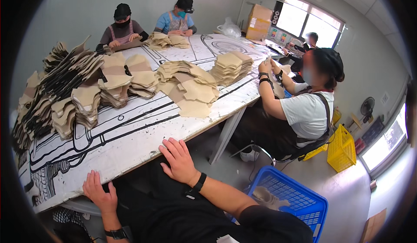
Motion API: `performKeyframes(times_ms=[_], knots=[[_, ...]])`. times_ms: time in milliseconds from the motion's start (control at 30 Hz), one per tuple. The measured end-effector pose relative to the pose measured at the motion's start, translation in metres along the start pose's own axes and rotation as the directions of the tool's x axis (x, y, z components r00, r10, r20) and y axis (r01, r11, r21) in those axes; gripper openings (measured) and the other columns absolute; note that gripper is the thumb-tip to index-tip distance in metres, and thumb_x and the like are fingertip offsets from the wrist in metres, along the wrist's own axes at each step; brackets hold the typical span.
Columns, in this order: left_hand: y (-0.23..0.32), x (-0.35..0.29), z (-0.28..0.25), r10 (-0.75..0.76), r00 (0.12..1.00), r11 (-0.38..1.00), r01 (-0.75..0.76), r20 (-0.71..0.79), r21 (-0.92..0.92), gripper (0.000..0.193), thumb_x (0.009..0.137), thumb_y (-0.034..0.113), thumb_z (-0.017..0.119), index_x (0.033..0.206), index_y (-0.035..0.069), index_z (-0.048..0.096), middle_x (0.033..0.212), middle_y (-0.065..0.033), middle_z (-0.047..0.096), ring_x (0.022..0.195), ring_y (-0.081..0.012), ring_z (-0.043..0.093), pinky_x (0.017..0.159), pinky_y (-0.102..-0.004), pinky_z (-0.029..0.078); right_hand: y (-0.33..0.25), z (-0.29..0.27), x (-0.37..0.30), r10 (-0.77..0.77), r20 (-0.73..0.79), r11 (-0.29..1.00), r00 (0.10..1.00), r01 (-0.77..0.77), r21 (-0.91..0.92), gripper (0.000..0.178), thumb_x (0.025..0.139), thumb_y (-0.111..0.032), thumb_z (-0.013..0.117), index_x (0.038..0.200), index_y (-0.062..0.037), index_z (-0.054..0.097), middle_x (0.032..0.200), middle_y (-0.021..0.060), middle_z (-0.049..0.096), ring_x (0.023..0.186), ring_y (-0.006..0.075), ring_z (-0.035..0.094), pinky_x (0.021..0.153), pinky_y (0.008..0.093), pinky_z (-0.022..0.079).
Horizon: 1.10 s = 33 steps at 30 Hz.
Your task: Aligning and pressing together layers of shoe upper components on a production table.
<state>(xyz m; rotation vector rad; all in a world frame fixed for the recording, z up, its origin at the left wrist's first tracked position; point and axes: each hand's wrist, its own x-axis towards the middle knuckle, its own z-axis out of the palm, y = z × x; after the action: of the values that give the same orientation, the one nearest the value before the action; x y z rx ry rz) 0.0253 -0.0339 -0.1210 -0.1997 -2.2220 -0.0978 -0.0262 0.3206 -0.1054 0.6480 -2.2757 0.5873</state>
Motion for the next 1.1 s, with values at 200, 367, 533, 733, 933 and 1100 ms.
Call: performKeyframes(times_ms=[200, 367, 533, 733, 933, 1100], knots=[[0.005, 0.011, -0.002, 0.015, 1.000, 0.999, -0.016, -0.026, -0.035, 0.066, 0.083, 0.024, 0.077, 0.142, 0.002, 0.056, 0.146, -0.0201, 0.059, 0.137, -0.0400, 0.053, 0.117, -0.0584, 0.032, 0.006, 0.002, 0.004, -0.021, -0.062, 0.999, 0.998, 0.018, -0.047, 0.071, 0.081, -0.022, 0.080, 0.147, -0.0093, 0.056, 0.153, 0.0159, 0.053, 0.145, 0.0377, 0.047, 0.121, 0.0589, 0.032], [0.008, 0.010, -0.008, -0.034, 0.999, 0.999, 0.034, -0.019, -0.007, 0.067, 0.080, 0.025, 0.078, 0.140, 0.003, 0.058, 0.145, -0.0183, 0.060, 0.135, -0.0393, 0.054, 0.114, -0.0582, 0.034, 0.001, -0.006, 0.013, -0.038, -0.052, 0.998, 0.998, 0.035, -0.056, 0.063, 0.080, -0.028, 0.082, 0.137, -0.0098, 0.064, 0.141, 0.0136, 0.061, 0.134, 0.0354, 0.055, 0.115, 0.0557, 0.037], [0.013, 0.015, -0.019, -0.054, 0.998, 0.993, 0.055, 0.019, -0.105, 0.066, 0.079, 0.029, 0.081, 0.137, 0.003, 0.061, 0.144, -0.0173, 0.060, 0.135, -0.0373, 0.055, 0.114, -0.0569, 0.035, 0.009, -0.019, 0.021, -0.151, 0.008, 0.985, 0.989, 0.151, -0.080, 0.060, 0.079, -0.027, 0.083, 0.132, -0.0067, 0.066, 0.136, 0.0145, 0.063, 0.127, 0.0372, 0.058, 0.107, 0.0527, 0.040], [0.012, 0.024, -0.042, -0.051, 0.990, 0.990, 0.067, 0.128, -0.122, 0.067, 0.078, 0.030, 0.083, 0.136, 0.003, 0.062, 0.144, -0.0184, 0.060, 0.135, -0.0392, 0.054, 0.115, -0.0574, 0.035, 0.013, -0.033, 0.042, -0.203, 0.088, 0.977, 0.975, 0.208, -0.054, 0.056, 0.079, -0.028, 0.084, 0.129, -0.0072, 0.067, 0.131, 0.0133, 0.064, 0.122, 0.0355, 0.059, 0.104, 0.0487, 0.043], [-0.007, 0.086, -0.072, -0.212, 0.888, 0.918, 0.324, 0.407, -0.229, 0.049, 0.083, 0.033, 0.083, 0.119, 0.002, 0.071, 0.109, -0.0130, 0.077, 0.105, -0.0329, 0.071, 0.103, -0.0499, 0.047, 0.031, -0.051, 0.113, -0.062, 0.459, 0.992, 0.886, 0.105, -0.069, 0.042, 0.087, -0.034, 0.081, 0.118, -0.0076, 0.073, 0.114, 0.0139, 0.074, 0.106, 0.0342, 0.069, 0.089, 0.0434, 0.053], [-0.032, 0.153, -0.044, -0.277, 0.900, 0.886, 0.375, 0.338, -0.274, 0.050, 0.086, 0.038, 0.082, 0.118, 0.001, 0.072, 0.102, -0.0135, 0.077, 0.097, -0.0350, 0.073, 0.098, -0.0443, 0.051, 0.077, -0.010, 0.151, 0.177, 0.434, 0.905, 0.883, -0.319, 0.280, 0.041, 0.098, -0.040, 0.070, 0.112, -0.0021, 0.076, 0.095, 0.0128, 0.077, 0.084, 0.0249, 0.073, 0.080, 0.0375, 0.055]])
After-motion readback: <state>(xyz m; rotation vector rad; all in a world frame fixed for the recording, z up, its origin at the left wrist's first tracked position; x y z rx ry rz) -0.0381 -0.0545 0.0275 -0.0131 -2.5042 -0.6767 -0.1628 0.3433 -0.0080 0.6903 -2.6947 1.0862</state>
